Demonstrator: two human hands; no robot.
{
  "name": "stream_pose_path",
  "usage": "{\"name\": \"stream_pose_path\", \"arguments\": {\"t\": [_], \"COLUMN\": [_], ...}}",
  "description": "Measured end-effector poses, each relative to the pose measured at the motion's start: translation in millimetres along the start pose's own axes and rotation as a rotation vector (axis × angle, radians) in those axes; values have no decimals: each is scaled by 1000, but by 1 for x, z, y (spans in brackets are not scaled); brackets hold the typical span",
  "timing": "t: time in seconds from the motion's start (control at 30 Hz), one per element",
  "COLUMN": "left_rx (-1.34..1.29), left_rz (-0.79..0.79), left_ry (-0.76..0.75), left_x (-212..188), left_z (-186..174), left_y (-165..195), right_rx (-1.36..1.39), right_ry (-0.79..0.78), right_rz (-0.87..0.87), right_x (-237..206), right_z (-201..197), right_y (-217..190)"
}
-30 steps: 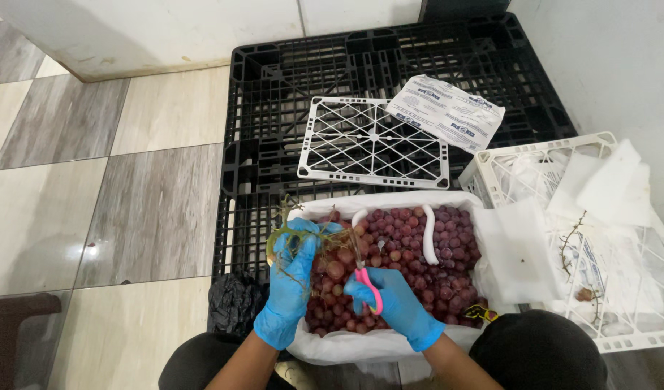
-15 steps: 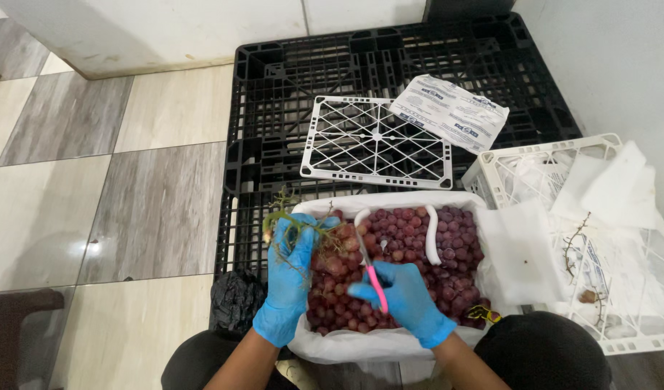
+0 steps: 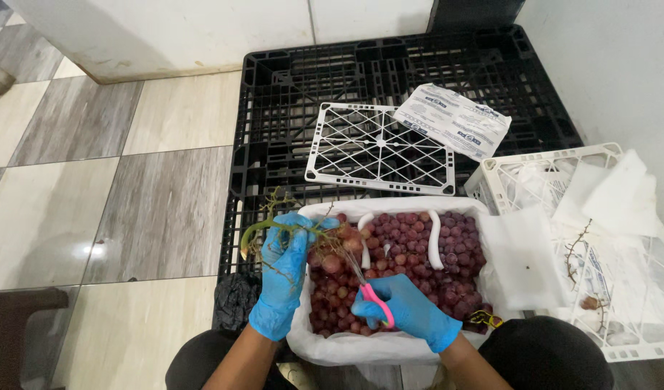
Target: The person uses pink scissors to trim stems and remove unwanted parts from bunches of red grapes in a white styrofoam container. The cut stems are placed into a nearby white crate.
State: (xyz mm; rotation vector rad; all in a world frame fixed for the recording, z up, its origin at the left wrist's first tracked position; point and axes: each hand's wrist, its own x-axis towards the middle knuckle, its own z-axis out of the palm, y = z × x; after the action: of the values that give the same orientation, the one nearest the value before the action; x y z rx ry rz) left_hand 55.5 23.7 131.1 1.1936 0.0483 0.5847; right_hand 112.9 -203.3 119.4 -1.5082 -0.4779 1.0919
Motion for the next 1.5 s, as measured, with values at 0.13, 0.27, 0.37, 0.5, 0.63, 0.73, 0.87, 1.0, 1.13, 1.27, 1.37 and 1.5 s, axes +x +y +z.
{"name": "stream_pose_path", "arguments": {"t": [0.13, 0.27, 0.37, 0.5, 0.63, 0.73, 0.87, 1.0, 1.13, 1.27, 1.37, 1.5], "left_rx": [-109, -90, -112, -100, -209, -190, -5, 137, 112, 171, 138, 105], "left_rz": [-67, -66, -74, -103, -125, -111, -101, -55, -101, -115, -132, -157], "left_ry": [-13, -50, -113, -9, 46, 89, 143, 102, 45, 21, 15, -11], "left_x": [-3, -3, -3, -3, 0, 5, 7, 0, -2, -4, -5, -5], "left_z": [3, 4, 3, -1, -4, -3, -1, 1, 1, -1, -4, -6], "left_y": [3, 5, 2, -5, -5, -1, 6, 7, 1, -6, -10, -13], "right_rx": [56, -17, -79, -236, -386, -560, -1011, -1170, -1252, -1270, -1291, -1297], "right_ry": [-6, 37, 89, 205, 297, 364, 481, 492, 510, 481, 459, 367], "right_rz": [-9, -32, -63, -170, -196, -231, -394, -328, -372, -367, -347, -235], "right_x": [-2, -1, 0, -1, -2, -5, -11, -8, -4, -1, 2, 8], "right_z": [6, 9, 9, 9, 8, 6, 6, 9, 10, 9, 11, 10], "right_y": [3, -4, -9, -9, -10, -15, -24, -28, -28, -27, -27, -25]}}
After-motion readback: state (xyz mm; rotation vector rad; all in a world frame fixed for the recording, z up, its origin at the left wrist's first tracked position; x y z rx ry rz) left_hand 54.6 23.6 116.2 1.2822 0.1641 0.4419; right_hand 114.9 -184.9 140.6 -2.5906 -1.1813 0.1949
